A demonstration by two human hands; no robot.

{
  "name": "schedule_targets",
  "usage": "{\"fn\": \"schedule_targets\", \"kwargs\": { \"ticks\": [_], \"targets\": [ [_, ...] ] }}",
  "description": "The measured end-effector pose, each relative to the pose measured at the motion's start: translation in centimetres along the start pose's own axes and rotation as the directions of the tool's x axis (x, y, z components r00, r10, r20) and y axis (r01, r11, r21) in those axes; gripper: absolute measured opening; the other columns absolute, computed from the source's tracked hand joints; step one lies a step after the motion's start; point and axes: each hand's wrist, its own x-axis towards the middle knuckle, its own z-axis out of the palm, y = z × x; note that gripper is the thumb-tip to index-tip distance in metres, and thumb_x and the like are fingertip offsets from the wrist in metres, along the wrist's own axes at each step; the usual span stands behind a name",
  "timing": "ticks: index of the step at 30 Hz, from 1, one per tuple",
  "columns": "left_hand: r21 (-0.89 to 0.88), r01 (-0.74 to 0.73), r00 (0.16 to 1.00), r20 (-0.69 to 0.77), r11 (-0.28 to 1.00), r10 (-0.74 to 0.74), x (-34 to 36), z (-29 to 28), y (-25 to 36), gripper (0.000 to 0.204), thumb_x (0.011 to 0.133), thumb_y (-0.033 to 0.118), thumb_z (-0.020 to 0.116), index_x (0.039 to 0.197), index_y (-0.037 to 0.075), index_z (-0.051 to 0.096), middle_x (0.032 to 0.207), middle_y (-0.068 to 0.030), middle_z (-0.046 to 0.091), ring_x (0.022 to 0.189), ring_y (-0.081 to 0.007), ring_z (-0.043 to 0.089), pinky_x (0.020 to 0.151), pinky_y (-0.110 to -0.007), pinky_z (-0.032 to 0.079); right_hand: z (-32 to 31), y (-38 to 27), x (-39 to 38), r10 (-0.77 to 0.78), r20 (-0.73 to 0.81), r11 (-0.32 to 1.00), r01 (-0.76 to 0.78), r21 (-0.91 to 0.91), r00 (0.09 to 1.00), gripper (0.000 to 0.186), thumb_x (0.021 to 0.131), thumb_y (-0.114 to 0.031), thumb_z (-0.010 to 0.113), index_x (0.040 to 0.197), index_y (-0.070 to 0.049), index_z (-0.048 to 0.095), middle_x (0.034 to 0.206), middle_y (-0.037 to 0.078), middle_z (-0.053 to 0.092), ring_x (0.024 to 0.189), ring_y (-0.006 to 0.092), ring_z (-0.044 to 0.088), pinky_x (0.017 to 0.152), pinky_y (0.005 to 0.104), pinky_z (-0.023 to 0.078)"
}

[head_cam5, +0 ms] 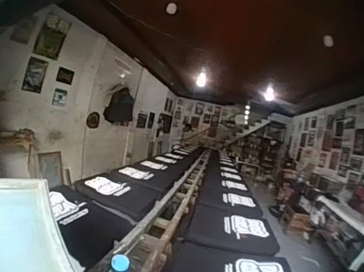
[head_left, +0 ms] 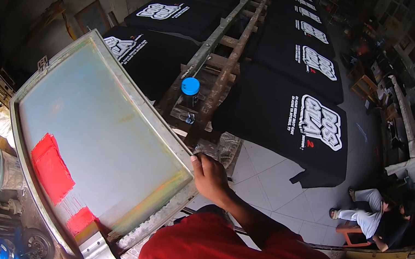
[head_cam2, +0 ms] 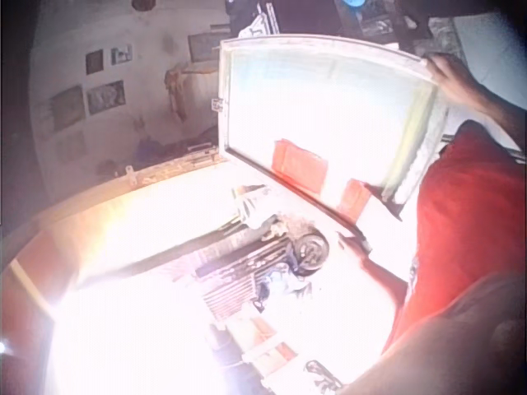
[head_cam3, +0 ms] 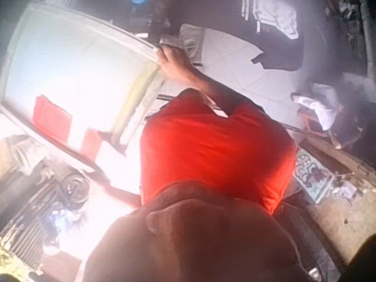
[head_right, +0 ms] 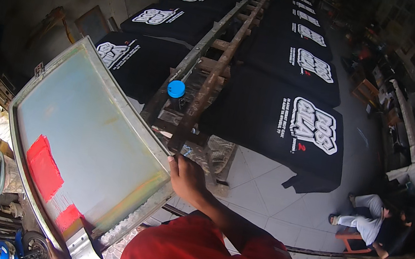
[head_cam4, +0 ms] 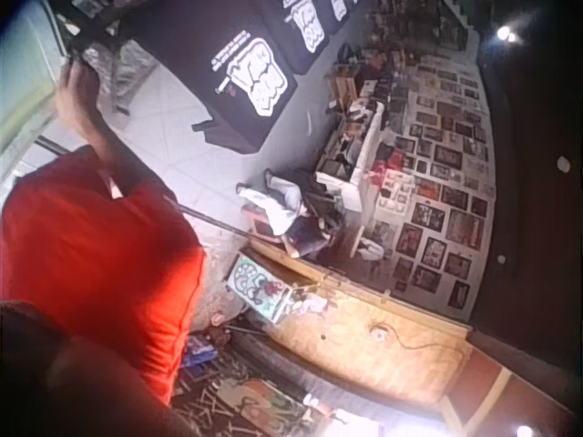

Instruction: The person performs screen printing on black t-shirts by spreading red ink across a screen using a squeegee and then moving the screen to the next shirt on the printing rack.

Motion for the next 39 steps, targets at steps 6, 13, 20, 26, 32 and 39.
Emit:
{"fn": "schedule_targets", "kwargs": {
  "ticks": [6, 13, 20, 26, 32, 39],
  "targets": [
    [-0.363, 0.408, 0.909, 0.072, 0.838, -0.411, 17.2, -6.2, 8.1, 0.049, 0.097, 0.047, 0.047, 0.096, 0.0, 0.058, 0.058, 0.005, 0.035, 0.049, -0.0071, 0.031, 0.045, -0.026, 0.027, 6.2, -10.6, 0.8, 0.223, -0.105, 0.967, -0.233, -0.103, 0.969, 0.033, 0.098, -0.028, 0.043, 0.09, 0.0, 0.06, 0.081, 0.026, 0.062, 0.08, 0.0446, 0.06, 0.068, 0.0507, 0.045],
    [-0.301, 0.25, 0.941, 0.299, 0.92, -0.158, 35.2, -7.9, 9.1, 0.052, 0.098, 0.045, 0.046, 0.091, -0.005, 0.059, 0.068, -0.0036, 0.054, 0.061, -0.0138, 0.048, 0.056, -0.031, 0.04, 12.8, -15.5, 4.2, 0.357, -0.125, 0.933, -0.361, -0.007, 0.926, 0.044, 0.1, -0.035, 0.042, 0.114, 0.003, 0.059, 0.1, 0.024, 0.066, 0.096, 0.0373, 0.063, 0.085, 0.0414, 0.045],
    [-0.201, 0.111, 0.939, 0.342, 0.973, -0.036, 50.2, -6.0, 8.6, 0.07, 0.09, 0.058, 0.047, 0.076, -0.009, 0.058, 0.065, -0.0267, 0.056, 0.063, -0.0337, 0.055, 0.063, -0.045, 0.043, 18.2, -18.6, 13.2, 0.724, -0.036, 0.679, -0.702, 0.215, 0.689, 0.091, 0.086, -0.066, 0.049, 0.147, -0.002, 0.029, 0.152, 0.014, 0.03, 0.14, 0.0262, 0.027, 0.113, 0.034, 0.018],
    [-0.14, 0.106, 0.87, 0.493, 0.984, -0.024, 62.5, -6.4, 9.3, 0.075, 0.089, 0.063, 0.045, 0.083, -0.01, 0.06, 0.074, -0.0289, 0.06, 0.076, -0.0415, 0.062, 0.072, -0.046, 0.047, 23.9, -19.6, 20.3, 0.729, -0.042, 0.683, -0.721, 0.117, 0.683, 0.083, 0.09, -0.063, 0.047, 0.143, 0.0, 0.038, 0.145, 0.014, 0.041, 0.132, 0.0249, 0.039, 0.109, 0.0335, 0.026],
    [-0.174, 0.056, 0.812, 0.581, 0.983, 0.056, 75.8, -4.5, 6.5, 0.076, 0.088, 0.065, 0.044, 0.086, -0.01, 0.061, 0.076, -0.0299, 0.061, 0.08, -0.0435, 0.062, 0.075, -0.045, 0.047, 32.7, -23.5, 25.2, 0.697, -0.195, 0.709, -0.704, 0.045, 0.69, 0.083, 0.089, -0.064, 0.046, 0.139, 0.002, 0.042, 0.141, 0.015, 0.045, 0.128, 0.0238, 0.043, 0.107, 0.032, 0.029],
    [-0.258, -0.071, 0.724, 0.651, 0.964, 0.227, 94.5, -0.9, 3.7, 0.069, 0.094, 0.056, 0.043, 0.097, -0.011, 0.061, 0.09, -0.0291, 0.065, 0.09, -0.0351, 0.064, 0.084, -0.041, 0.045, 45.6, -31.6, 30.9, 0.685, -0.374, 0.709, -0.691, 0.142, 0.626, 0.066, 0.093, -0.054, 0.05, 0.115, 0.009, 0.056, 0.108, 0.013, 0.06, 0.099, 0.0209, 0.051, 0.092, 0.0334, 0.04]
  ]
}}
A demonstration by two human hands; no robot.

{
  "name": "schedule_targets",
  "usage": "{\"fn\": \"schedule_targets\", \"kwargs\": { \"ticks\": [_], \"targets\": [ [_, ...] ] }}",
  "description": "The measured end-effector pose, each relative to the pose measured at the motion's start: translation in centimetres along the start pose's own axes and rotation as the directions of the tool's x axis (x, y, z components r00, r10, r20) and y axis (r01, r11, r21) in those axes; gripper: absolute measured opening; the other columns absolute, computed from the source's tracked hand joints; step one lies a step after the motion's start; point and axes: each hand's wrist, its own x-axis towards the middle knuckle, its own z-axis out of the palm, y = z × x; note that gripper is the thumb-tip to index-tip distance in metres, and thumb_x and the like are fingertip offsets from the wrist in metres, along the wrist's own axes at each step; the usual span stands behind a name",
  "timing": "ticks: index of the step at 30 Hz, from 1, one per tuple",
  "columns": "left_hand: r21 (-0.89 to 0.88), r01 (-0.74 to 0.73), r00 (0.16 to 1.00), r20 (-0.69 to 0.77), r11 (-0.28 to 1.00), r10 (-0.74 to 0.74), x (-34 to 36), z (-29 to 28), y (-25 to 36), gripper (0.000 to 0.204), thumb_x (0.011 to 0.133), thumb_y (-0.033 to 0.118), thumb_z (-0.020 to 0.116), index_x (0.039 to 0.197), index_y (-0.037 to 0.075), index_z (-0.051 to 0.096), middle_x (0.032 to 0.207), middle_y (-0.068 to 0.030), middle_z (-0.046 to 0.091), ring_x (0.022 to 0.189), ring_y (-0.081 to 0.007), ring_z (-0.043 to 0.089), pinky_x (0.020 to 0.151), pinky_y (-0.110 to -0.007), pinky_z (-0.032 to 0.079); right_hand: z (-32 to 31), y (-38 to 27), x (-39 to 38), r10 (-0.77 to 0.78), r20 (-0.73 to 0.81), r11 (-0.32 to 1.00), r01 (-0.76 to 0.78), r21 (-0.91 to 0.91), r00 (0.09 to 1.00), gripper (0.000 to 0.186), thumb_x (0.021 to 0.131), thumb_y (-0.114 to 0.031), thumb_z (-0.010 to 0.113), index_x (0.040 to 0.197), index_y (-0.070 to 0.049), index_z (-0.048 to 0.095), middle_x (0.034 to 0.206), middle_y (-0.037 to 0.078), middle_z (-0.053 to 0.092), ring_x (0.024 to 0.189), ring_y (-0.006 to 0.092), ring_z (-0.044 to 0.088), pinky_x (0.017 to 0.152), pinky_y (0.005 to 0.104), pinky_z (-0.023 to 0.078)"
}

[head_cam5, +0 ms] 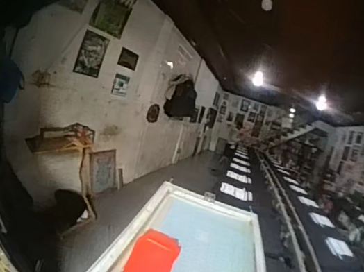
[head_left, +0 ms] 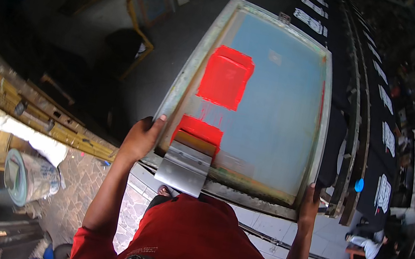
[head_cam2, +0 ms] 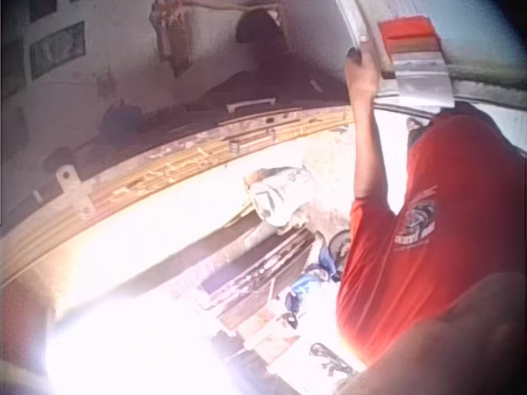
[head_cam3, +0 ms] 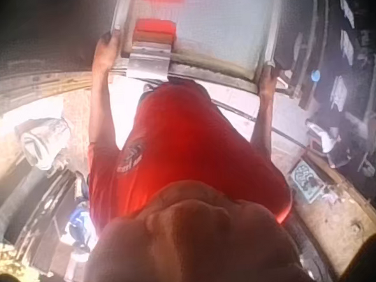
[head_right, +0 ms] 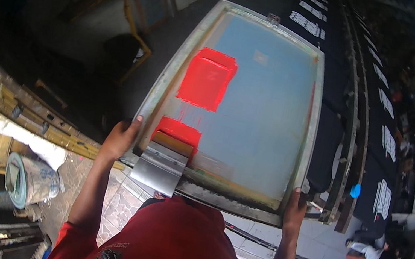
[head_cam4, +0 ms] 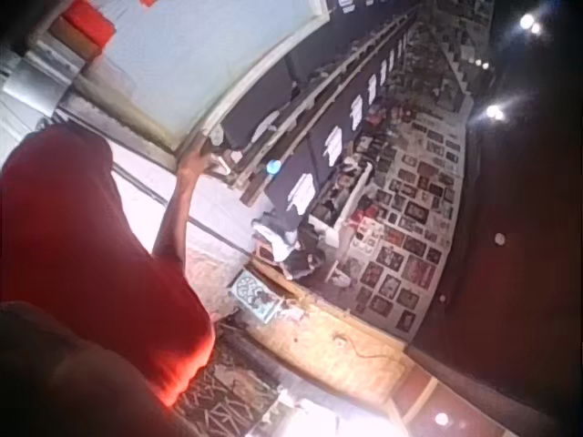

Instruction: The person performs screen printing on black t-shirts by spreading red ink across a screen using a squeegee and then moving the screen to the next shirt on the printing rack.

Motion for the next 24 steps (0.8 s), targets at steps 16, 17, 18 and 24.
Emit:
{"fn": "schedule_targets", "kwargs": {
  "ticks": [16, 17, 18, 24],
  "targets": [
    [-0.037, -0.074, 0.971, 0.224, 0.997, 0.08, 34.5, -1.9, 5.5, 0.07, 0.097, 0.055, 0.041, 0.118, -0.01, 0.057, 0.113, -0.0161, 0.063, 0.105, -0.0201, 0.055, 0.097, -0.032, 0.038, 15.7, -11.9, 7.3, 0.214, -0.258, 0.975, -0.189, 0.117, 0.942, 0.062, 0.098, -0.049, 0.043, 0.115, 0.009, 0.056, 0.107, 0.022, 0.063, 0.104, 0.0266, 0.057, 0.092, 0.0356, 0.042],
    [-0.026, -0.087, 0.964, 0.248, 0.996, 0.091, 36.5, -1.2, 5.1, 0.07, 0.097, 0.055, 0.041, 0.118, -0.01, 0.057, 0.113, -0.0159, 0.063, 0.106, -0.0202, 0.055, 0.097, -0.032, 0.038, 16.1, -12.9, 7.6, 0.273, -0.198, 0.957, -0.245, 0.159, 0.941, 0.061, 0.098, -0.048, 0.044, 0.117, 0.009, 0.056, 0.108, 0.022, 0.063, 0.106, 0.0274, 0.057, 0.093, 0.0354, 0.041],
    [-0.016, -0.101, 0.956, 0.276, 0.995, 0.102, 38.6, -0.6, 4.8, 0.07, 0.097, 0.055, 0.041, 0.117, -0.01, 0.057, 0.113, -0.0157, 0.063, 0.106, -0.0202, 0.054, 0.097, -0.032, 0.038, 17.4, -13.3, 8.3, 0.282, -0.227, 0.956, -0.252, 0.153, 0.932, 0.062, 0.098, -0.047, 0.044, 0.118, 0.01, 0.055, 0.111, 0.024, 0.062, 0.109, 0.0286, 0.057, 0.095, 0.0355, 0.041],
    [-0.014, -0.091, 0.927, 0.363, 0.996, 0.09, 51.0, 1.5, 7.3, 0.072, 0.096, 0.057, 0.041, 0.124, -0.009, 0.053, 0.12, -0.016, 0.059, 0.113, -0.0222, 0.051, 0.1, -0.032, 0.035, 22.9, -15.7, 10.1, 0.349, -0.457, 0.937, -0.305, 0.169, 0.819, 0.065, 0.098, -0.044, 0.044, 0.126, 0.015, 0.046, 0.12, 0.03, 0.057, 0.116, 0.0347, 0.055, 0.099, 0.0376, 0.04]
  ]
}}
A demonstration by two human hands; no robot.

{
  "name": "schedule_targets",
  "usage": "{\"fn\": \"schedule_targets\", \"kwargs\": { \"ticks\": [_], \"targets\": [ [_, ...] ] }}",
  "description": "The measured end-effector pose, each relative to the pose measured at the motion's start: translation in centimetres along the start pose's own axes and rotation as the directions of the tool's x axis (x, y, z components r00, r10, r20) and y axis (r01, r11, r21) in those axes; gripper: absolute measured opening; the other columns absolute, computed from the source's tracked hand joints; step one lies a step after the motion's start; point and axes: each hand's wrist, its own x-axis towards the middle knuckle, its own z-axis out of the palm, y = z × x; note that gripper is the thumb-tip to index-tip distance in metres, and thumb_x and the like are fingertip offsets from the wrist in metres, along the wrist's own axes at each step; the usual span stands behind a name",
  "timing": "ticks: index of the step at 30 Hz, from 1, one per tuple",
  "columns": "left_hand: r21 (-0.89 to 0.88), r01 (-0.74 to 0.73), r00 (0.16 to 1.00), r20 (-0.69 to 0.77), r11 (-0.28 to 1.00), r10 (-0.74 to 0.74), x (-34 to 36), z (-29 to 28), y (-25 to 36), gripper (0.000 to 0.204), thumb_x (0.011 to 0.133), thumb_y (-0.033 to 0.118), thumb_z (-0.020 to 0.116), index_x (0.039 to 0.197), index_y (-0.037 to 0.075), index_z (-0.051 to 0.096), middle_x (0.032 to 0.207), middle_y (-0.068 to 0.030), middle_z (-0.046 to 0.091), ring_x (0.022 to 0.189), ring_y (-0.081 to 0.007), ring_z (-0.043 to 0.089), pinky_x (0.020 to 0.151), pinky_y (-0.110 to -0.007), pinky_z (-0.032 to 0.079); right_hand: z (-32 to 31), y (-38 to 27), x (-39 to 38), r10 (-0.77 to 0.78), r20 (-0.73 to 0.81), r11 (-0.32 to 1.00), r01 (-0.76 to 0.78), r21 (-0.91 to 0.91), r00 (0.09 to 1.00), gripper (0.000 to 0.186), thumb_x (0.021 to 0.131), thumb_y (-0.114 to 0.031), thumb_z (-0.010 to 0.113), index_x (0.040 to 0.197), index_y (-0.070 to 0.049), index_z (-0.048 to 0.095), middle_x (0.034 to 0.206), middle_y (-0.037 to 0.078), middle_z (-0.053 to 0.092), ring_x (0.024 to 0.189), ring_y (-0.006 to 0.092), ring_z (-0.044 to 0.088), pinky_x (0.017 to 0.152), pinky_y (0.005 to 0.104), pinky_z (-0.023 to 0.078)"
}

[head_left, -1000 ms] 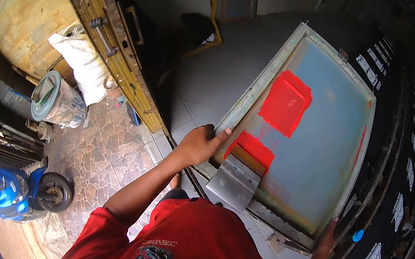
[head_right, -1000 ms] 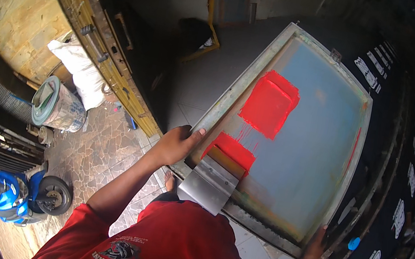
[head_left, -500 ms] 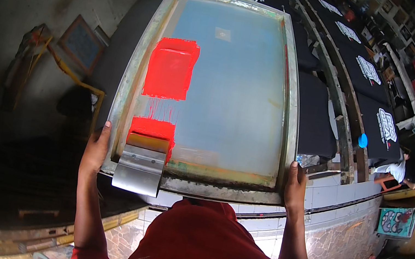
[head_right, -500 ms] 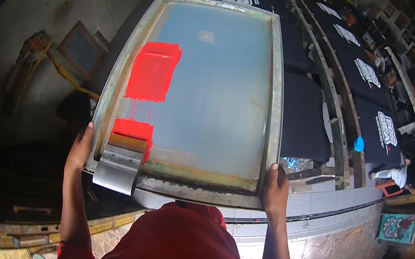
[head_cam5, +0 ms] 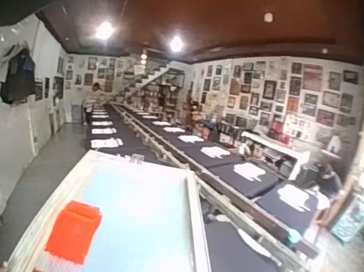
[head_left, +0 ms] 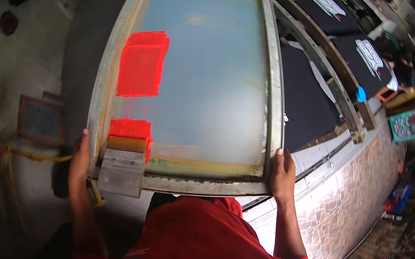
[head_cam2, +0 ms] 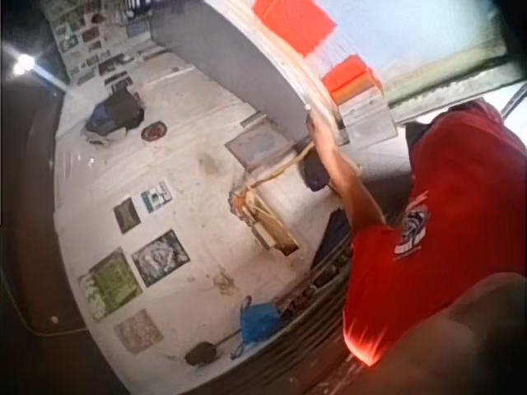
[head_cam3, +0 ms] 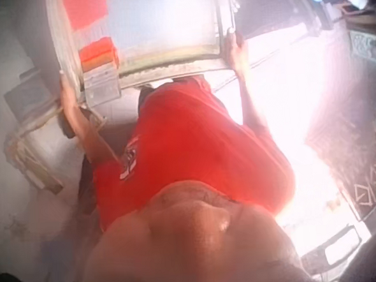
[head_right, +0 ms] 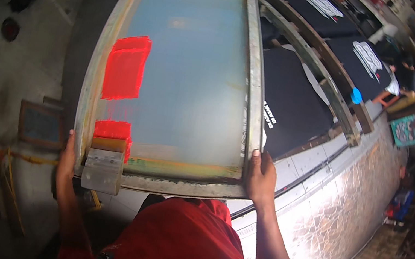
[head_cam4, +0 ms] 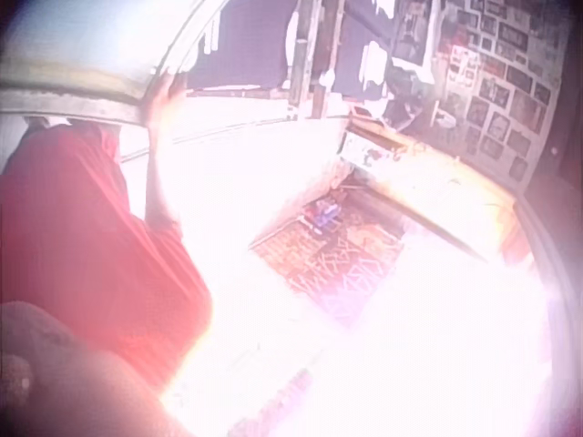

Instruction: The person performs screen printing on black t-shirts by spreading red ink across a screen using a squeegee and then moving the screen to the next shirt on the printing rack.

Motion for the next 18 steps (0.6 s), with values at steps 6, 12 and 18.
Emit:
{"fn": "schedule_targets", "kwargs": {
  "ticks": [6, 12, 18],
  "targets": [
    [-0.056, -0.059, 0.956, 0.284, 0.997, 0.072, 17.3, -3.4, -3.5, 0.074, 0.095, 0.057, 0.041, 0.134, -0.006, 0.046, 0.136, -0.0172, 0.048, 0.124, -0.0239, 0.044, 0.105, -0.033, 0.031, 9.4, -4.7, -5.1, 0.084, -0.144, 0.996, -0.084, 0.004, 0.986, 0.052, 0.097, -0.041, 0.046, 0.113, 0.008, 0.055, 0.103, 0.031, 0.062, 0.103, 0.0393, 0.061, 0.088, 0.0415, 0.045],
    [0.03, -0.188, 0.844, 0.516, 0.982, 0.145, 26.3, -1.0, -3.4, 0.083, 0.094, 0.06, 0.043, 0.141, -0.008, 0.034, 0.149, -0.0182, 0.033, 0.138, -0.0257, 0.03, 0.113, -0.034, 0.021, 16.8, -3.9, -12.6, 0.237, -0.365, 0.97, -0.2, 0.136, 0.9, 0.042, 0.101, -0.034, 0.043, 0.1, 0.007, 0.054, 0.069, 0.0, 0.046, 0.064, 0.0084, 0.043, 0.057, 0.0278, 0.038],
    [0.031, -0.458, 0.577, 0.771, 0.889, 0.27, 27.7, 5.9, -2.8, 0.068, 0.099, 0.051, 0.035, 0.124, -0.01, 0.051, 0.128, -0.0244, 0.054, 0.121, -0.0309, 0.049, 0.102, -0.036, 0.035, 19.2, -0.1, -19.5, 0.271, -0.681, 0.954, -0.282, 0.098, 0.681, 0.047, 0.1, -0.036, 0.043, 0.105, 0.008, 0.059, 0.089, 0.023, 0.063, 0.086, 0.0313, 0.061, 0.081, 0.0384, 0.045]
  ]
}}
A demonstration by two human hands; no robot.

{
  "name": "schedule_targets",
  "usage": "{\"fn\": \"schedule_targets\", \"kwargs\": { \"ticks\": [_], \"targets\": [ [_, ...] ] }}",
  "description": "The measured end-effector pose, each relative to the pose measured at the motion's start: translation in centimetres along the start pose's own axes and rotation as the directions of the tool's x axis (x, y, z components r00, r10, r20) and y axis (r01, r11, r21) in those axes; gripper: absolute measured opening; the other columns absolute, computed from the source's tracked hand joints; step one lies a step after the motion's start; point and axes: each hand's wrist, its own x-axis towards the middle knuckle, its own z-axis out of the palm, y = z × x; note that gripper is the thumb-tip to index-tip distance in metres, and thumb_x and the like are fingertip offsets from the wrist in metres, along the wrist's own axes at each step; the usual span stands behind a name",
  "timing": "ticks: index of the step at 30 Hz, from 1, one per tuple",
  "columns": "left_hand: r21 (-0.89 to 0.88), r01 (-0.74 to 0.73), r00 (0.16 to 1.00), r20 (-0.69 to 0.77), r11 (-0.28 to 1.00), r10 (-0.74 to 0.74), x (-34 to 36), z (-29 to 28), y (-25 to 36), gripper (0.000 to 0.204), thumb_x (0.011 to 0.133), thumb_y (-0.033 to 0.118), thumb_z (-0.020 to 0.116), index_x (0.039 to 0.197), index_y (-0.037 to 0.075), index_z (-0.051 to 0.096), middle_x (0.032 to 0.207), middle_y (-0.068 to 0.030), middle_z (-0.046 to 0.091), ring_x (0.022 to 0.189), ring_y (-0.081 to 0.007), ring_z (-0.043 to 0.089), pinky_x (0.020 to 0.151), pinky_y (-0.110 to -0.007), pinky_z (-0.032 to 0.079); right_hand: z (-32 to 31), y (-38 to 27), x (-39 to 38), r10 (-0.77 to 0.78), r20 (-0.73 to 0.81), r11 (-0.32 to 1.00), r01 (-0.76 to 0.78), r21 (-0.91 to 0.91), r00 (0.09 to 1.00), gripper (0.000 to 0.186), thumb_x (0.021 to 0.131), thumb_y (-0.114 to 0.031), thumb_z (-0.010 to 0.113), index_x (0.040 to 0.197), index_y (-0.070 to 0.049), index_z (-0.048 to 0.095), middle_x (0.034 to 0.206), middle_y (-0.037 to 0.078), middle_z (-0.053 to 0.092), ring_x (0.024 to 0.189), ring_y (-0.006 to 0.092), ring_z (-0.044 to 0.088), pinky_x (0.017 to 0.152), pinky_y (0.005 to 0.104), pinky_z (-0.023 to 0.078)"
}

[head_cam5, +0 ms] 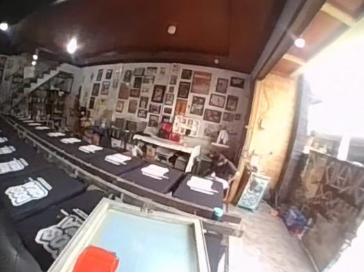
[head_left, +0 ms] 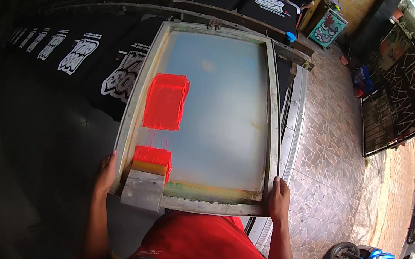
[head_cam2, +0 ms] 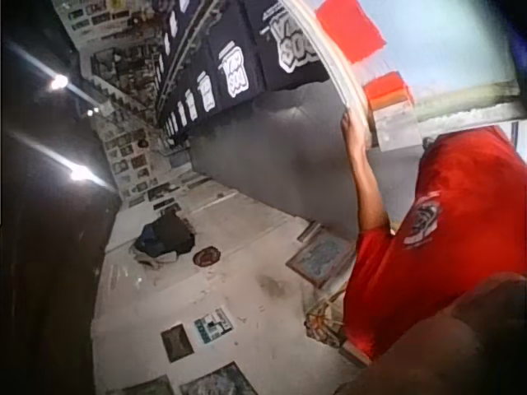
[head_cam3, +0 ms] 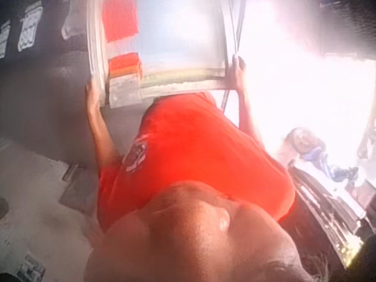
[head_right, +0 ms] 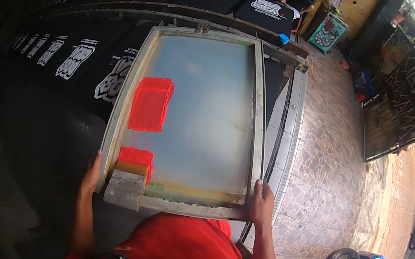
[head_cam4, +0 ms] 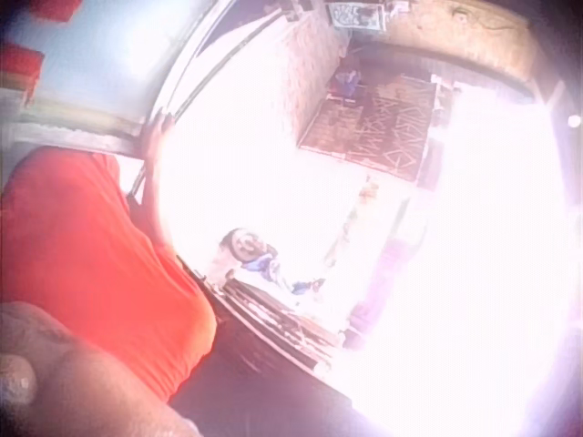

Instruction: The person performs screen printing on black t-shirts by spreading red ink across a screen using a squeegee and then moving the screen to the next shirt on the printing rack.

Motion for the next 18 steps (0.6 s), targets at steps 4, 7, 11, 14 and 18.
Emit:
{"fn": "schedule_targets", "kwargs": {
  "ticks": [4, 7, 11, 14, 18],
  "targets": [
    [-0.021, -0.168, 0.982, 0.086, 0.986, 0.169, 4.0, 4.0, 1.4, 0.059, 0.1, 0.046, 0.036, 0.08, -0.006, 0.053, 0.072, -0.0149, 0.054, 0.071, -0.0214, 0.048, 0.069, -0.038, 0.041, -1.3, -0.1, -1.4, 0.127, 0.001, 0.992, -0.127, 0.005, 0.992, 0.049, 0.1, -0.036, 0.042, 0.103, 0.01, 0.059, 0.087, 0.025, 0.063, 0.083, 0.0319, 0.06, 0.08, 0.0403, 0.044],
    [0.064, -0.203, 0.973, 0.122, 0.977, 0.194, 5.9, 6.3, 2.6, 0.059, 0.099, 0.047, 0.038, 0.065, -0.001, 0.039, 0.056, -0.0108, 0.036, 0.057, -0.0179, 0.038, 0.055, -0.04, 0.033, -1.6, 0.5, -1.1, 0.171, -0.021, 0.985, -0.171, -0.003, 0.985, 0.051, 0.1, -0.037, 0.041, 0.1, 0.01, 0.06, 0.084, 0.025, 0.062, 0.081, 0.0325, 0.06, 0.079, 0.0408, 0.044],
    [0.061, -0.197, 0.966, 0.182, 0.978, 0.184, 8.6, 8.4, 3.4, 0.061, 0.097, 0.051, 0.037, 0.064, -0.001, 0.038, 0.057, -0.0112, 0.035, 0.057, -0.018, 0.038, 0.054, -0.04, 0.033, -1.3, 1.2, 0.9, 0.209, -0.04, 0.976, -0.211, -0.052, 0.977, 0.054, 0.1, -0.039, 0.038, 0.097, 0.01, 0.06, 0.081, 0.026, 0.061, 0.078, 0.035, 0.059, 0.077, 0.0415, 0.044],
    [0.047, -0.221, 0.962, 0.175, 0.974, 0.21, 10.8, 9.6, 3.3, 0.063, 0.097, 0.052, 0.036, 0.063, 0.0, 0.037, 0.056, -0.0107, 0.036, 0.057, -0.0176, 0.038, 0.054, -0.041, 0.033, -0.6, 2.0, 1.9, 0.226, -0.06, 0.97, -0.23, -0.08, 0.972, 0.055, 0.1, -0.04, 0.038, 0.096, 0.011, 0.06, 0.08, 0.027, 0.061, 0.077, 0.0371, 0.058, 0.077, 0.0422, 0.044],
    [0.034, -0.232, 0.952, 0.212, 0.972, 0.22, 13.1, 9.9, 3.8, 0.064, 0.097, 0.054, 0.036, 0.062, 0.0, 0.037, 0.056, -0.0093, 0.037, 0.057, -0.0161, 0.037, 0.053, -0.04, 0.032, 0.6, 2.2, 3.1, 0.179, -0.115, 0.981, -0.186, -0.049, 0.977, 0.056, 0.1, -0.042, 0.04, 0.072, 0.005, 0.053, 0.059, 0.007, 0.046, 0.057, 0.0156, 0.041, 0.056, 0.0367, 0.037]
  ]
}}
